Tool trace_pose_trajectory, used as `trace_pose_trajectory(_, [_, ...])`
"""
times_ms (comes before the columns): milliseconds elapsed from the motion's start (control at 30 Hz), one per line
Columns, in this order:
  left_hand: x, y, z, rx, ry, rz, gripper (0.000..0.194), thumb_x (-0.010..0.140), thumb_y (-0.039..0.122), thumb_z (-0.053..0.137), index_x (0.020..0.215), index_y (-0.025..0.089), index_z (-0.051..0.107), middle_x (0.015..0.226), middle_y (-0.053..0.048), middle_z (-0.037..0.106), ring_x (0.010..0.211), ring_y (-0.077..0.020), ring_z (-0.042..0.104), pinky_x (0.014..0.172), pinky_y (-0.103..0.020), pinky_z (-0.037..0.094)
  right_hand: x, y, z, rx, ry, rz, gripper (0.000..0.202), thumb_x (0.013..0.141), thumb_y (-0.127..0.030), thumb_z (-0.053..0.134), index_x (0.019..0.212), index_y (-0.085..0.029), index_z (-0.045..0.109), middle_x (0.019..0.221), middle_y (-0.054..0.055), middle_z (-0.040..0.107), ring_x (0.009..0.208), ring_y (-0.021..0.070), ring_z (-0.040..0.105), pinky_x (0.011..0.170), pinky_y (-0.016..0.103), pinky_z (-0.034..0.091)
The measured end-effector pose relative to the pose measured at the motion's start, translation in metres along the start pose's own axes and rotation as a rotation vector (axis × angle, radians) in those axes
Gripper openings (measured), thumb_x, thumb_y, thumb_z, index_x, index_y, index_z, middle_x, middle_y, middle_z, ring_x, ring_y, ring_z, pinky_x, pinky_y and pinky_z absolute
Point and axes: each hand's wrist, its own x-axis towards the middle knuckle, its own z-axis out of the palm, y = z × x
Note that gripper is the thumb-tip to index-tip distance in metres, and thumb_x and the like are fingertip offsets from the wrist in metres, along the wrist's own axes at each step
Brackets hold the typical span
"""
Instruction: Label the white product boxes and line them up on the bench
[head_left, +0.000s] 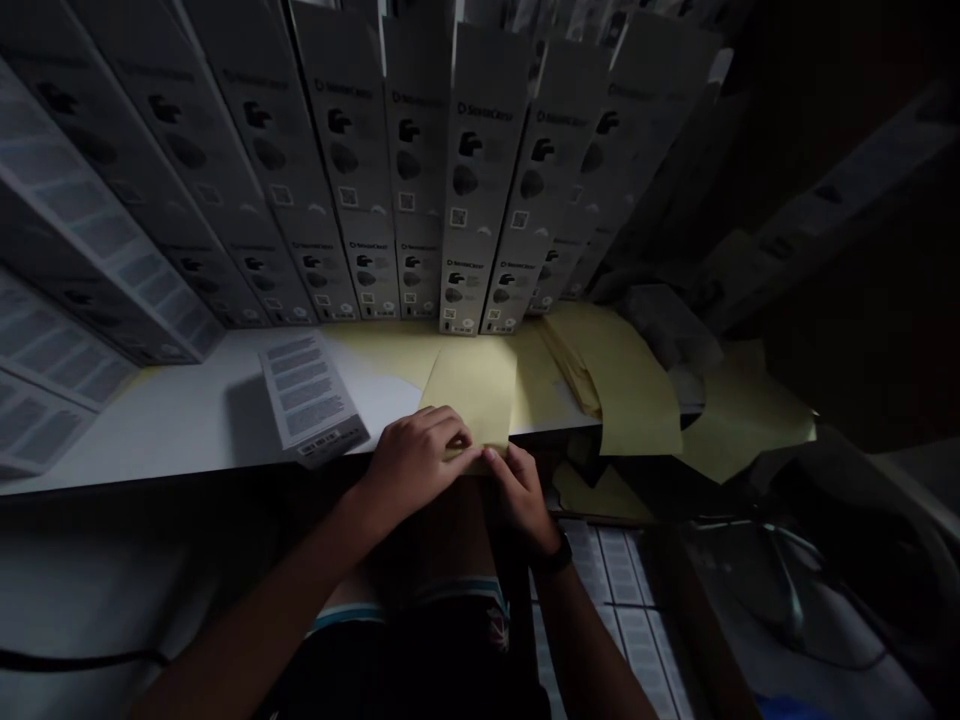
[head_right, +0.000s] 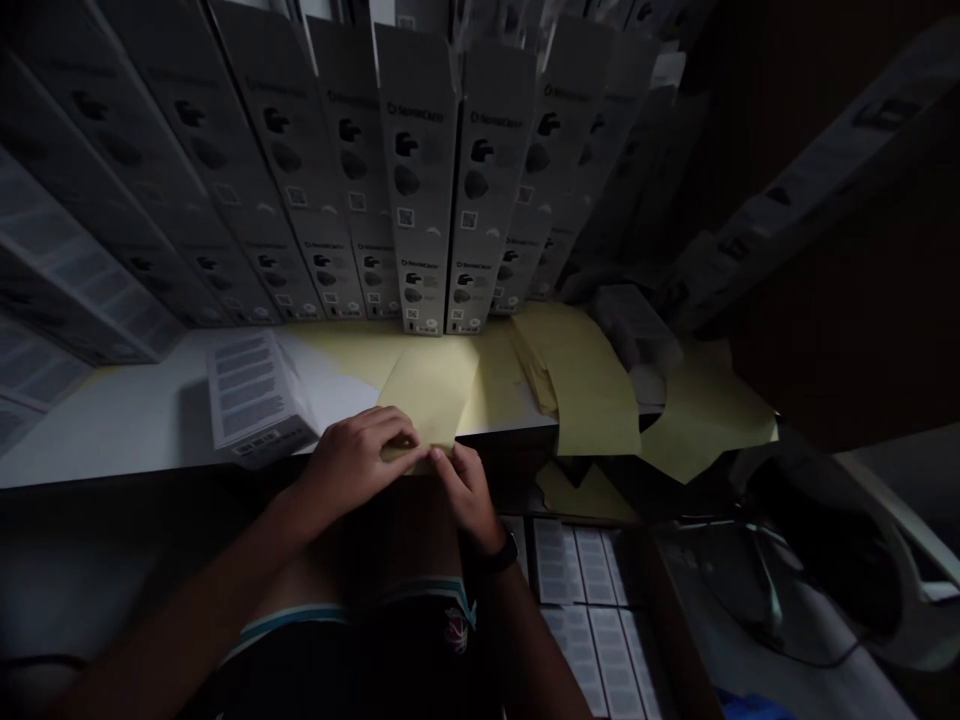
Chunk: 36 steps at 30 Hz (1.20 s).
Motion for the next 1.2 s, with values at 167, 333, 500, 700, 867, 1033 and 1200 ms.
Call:
trace_pose_trajectory(167, [0.006,-0.004,-0.004,-0.098,-0.168,-0.121,0.006,0.088,0.029,0.069,0.082,0.026,0.067,0.093,0.006,0.070,0.091,-0.0148,0.065,0.078,-0.028,0.046,0.003,0.002,-0.001,-0.095,-0.055,-0.062,0.032,0.097,-0.039,0.053,0.083,-0.015,0.068,0.073,0.002,0.064,0.064,0.0122,0.053,0.061,0.022,0.041])
trace_pose_trajectory(333, [0.011,-0.002,-0.001,-0.137,-0.210,-0.155,0.009,0.090,0.027,0.064,0.081,0.025,0.067,0.093,0.005,0.069,0.090,-0.0144,0.064,0.080,-0.029,0.044,0.000,0.007,-0.002,-0.062,-0.041,-0.034,0.033,0.097,-0.040,0.052,0.079,-0.015,0.065,0.071,0.001,0.060,0.063,0.0115,0.049,0.060,0.022,0.039])
trace_pose_trajectory(500, [0.013,-0.006,0.006,-0.190,-0.151,-0.198,0.011,0.091,0.025,0.060,0.082,0.023,0.065,0.091,0.003,0.067,0.084,-0.0129,0.062,0.079,-0.028,0.045,-0.003,0.010,0.000,-0.037,-0.012,0.015,0.037,0.095,-0.043,0.054,0.076,-0.014,0.064,0.067,0.001,0.057,0.061,0.0115,0.047,0.057,0.023,0.036])
trace_pose_trajectory(700, [-0.008,-0.003,-0.006,-0.312,0.283,-0.013,0.012,0.094,0.022,0.056,0.083,0.020,0.060,0.085,0.002,0.063,0.082,-0.0100,0.060,0.080,-0.024,0.046,-0.018,-0.005,-0.008,-0.108,0.178,-0.008,0.023,0.092,-0.035,0.060,0.104,-0.016,0.066,0.089,0.004,0.065,0.078,0.0155,0.058,0.071,0.026,0.047])
trace_pose_trajectory(867, [-0.048,0.011,-0.016,-0.469,0.400,0.123,0.007,0.092,0.014,0.059,0.087,0.020,0.061,0.083,0.002,0.063,0.081,-0.0086,0.061,0.077,-0.021,0.049,-0.029,-0.045,-0.001,-0.357,0.252,-0.311,0.031,0.086,-0.025,0.069,0.116,-0.020,0.064,0.088,0.003,0.056,0.076,0.0145,0.054,0.064,0.025,0.044])
trace_pose_trajectory(1033, [-0.071,0.007,-0.025,-0.533,0.451,0.116,0.006,0.092,0.018,0.062,0.086,0.020,0.064,0.079,0.001,0.064,0.078,-0.0089,0.061,0.074,-0.021,0.049,-0.020,-0.076,0.040,-0.177,-0.136,-0.388,0.009,0.087,-0.011,0.066,0.087,-0.020,0.067,0.073,0.001,0.063,0.066,0.0127,0.059,0.060,0.025,0.045])
trace_pose_trajectory(1200, [-0.089,-0.022,-0.041,-0.670,0.584,0.198,0.024,0.086,0.043,0.070,0.097,0.024,0.065,0.090,-0.001,0.068,0.085,-0.0131,0.065,0.079,-0.027,0.054,-0.008,-0.091,0.066,-0.155,-0.153,-0.509,0.014,0.086,-0.005,0.063,0.084,-0.019,0.065,0.073,0.002,0.064,0.068,0.0133,0.059,0.060,0.026,0.045])
